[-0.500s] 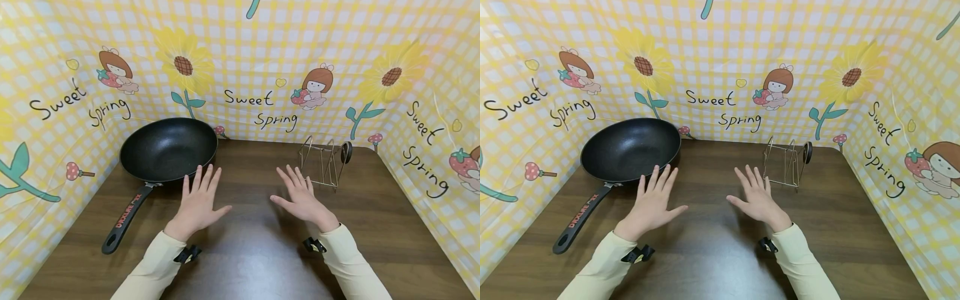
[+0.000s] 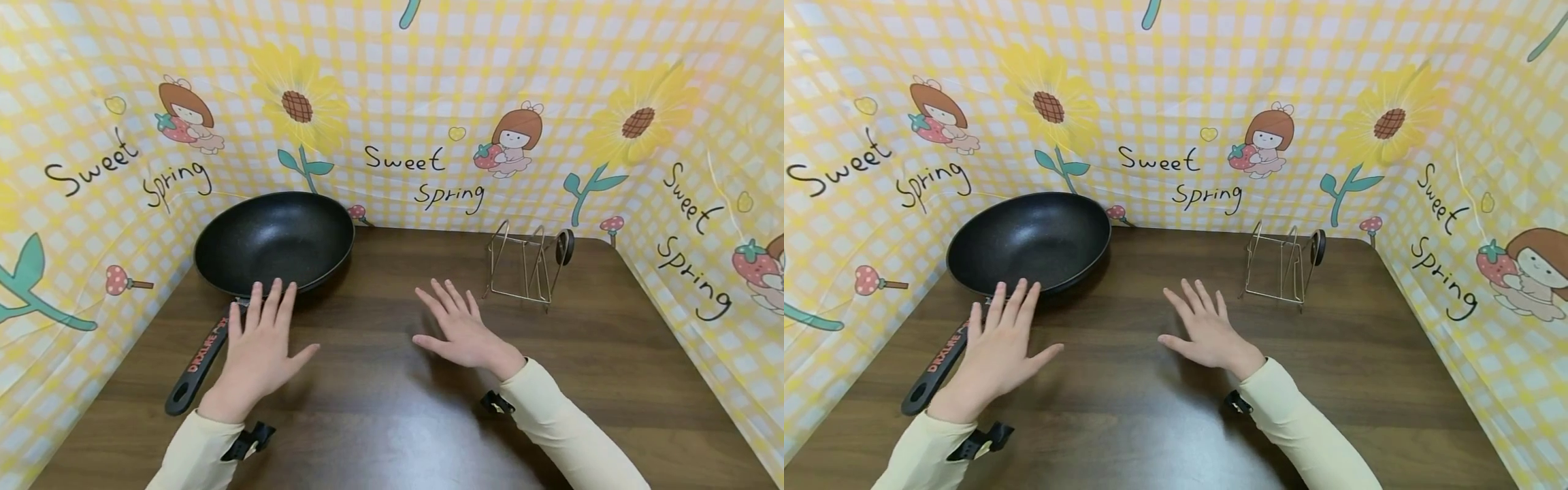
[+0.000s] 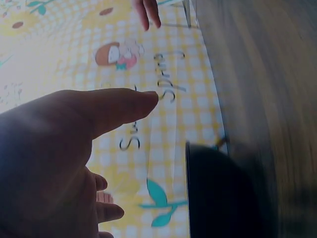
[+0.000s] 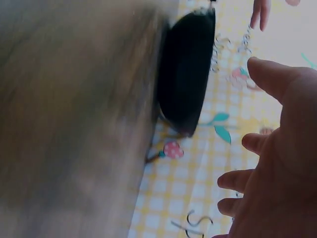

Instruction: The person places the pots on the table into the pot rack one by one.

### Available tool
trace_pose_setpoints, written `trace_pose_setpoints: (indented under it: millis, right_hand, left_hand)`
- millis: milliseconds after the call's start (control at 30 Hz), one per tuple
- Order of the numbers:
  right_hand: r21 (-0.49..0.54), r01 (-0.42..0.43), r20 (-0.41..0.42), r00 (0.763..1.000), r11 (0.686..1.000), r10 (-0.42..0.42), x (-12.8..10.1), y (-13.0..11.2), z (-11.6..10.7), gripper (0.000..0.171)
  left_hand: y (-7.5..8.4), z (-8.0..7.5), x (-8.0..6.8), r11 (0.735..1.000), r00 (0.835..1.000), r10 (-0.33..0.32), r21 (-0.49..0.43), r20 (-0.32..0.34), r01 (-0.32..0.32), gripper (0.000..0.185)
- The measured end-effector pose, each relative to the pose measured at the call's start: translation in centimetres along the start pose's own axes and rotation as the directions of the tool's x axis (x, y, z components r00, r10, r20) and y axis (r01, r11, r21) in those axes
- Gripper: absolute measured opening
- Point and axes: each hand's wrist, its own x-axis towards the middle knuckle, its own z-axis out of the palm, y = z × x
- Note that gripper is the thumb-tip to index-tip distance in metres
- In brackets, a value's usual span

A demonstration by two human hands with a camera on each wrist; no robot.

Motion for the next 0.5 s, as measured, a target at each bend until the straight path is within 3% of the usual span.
trace_pose_setpoints:
  millis: [300,500]
  right_hand:
    - [-0.005,0.098,0.050,0.994,0.995,-0.098,1.3,-2.6,2.1,0.075]
    - [0.110,0.137,0.097,0.984,0.984,-0.148,2.6,-4.3,3.8,0.074]
  left_hand:
    - [-3.5,-0.4,-2.8,0.992,0.993,-0.121,-0.025,-0.009,0.121,0.104]
    - [-5.1,-0.2,-4.2,0.984,0.984,-0.177,-0.027,-0.024,0.176,0.103]
